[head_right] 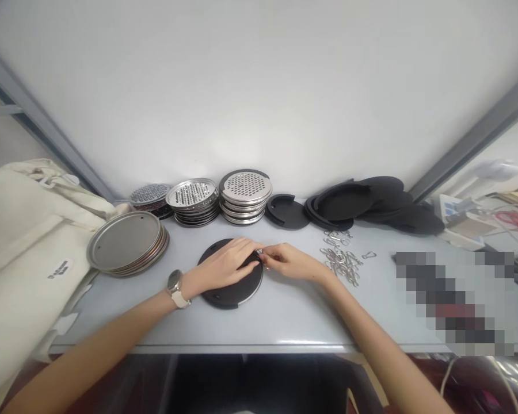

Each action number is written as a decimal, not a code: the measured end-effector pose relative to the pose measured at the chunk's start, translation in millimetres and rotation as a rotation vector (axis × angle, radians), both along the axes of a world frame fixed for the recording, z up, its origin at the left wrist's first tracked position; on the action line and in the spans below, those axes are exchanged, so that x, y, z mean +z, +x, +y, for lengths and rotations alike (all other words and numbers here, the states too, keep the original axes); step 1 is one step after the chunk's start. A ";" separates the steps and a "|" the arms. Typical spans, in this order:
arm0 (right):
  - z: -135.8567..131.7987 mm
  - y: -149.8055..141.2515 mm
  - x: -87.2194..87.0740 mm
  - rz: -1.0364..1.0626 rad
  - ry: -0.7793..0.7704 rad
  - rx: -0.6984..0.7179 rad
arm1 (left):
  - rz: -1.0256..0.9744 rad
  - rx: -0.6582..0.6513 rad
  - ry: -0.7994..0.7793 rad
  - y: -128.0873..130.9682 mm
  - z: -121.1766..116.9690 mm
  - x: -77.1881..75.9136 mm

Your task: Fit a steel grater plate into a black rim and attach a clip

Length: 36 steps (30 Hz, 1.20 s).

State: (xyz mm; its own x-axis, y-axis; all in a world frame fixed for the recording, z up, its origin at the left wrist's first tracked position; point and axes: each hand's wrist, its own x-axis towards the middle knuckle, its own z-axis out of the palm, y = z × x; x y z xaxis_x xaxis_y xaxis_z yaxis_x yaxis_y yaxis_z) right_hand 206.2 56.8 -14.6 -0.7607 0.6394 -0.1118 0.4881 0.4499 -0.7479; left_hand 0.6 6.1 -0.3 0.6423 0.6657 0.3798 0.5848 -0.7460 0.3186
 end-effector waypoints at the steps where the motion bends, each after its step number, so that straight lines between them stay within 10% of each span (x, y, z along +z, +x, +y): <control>1: 0.1 0.6 0.6 -0.004 -0.005 0.003 | 0.003 0.002 0.002 0.0 -0.1 0.1; 36: 0.6 3.9 7.1 0.006 -0.030 0.031 | 0.075 -0.016 0.041 -0.8 1.4 -2.1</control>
State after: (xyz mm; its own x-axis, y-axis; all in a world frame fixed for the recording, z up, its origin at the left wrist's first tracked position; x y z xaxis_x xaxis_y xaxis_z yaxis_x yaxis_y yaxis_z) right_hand 210.1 57.4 -7.5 -0.7809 0.6118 -0.1260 0.4694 0.4418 -0.7645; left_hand -0.2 7.5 -2.4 0.6805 0.6399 0.3570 0.5937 -0.7671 0.2432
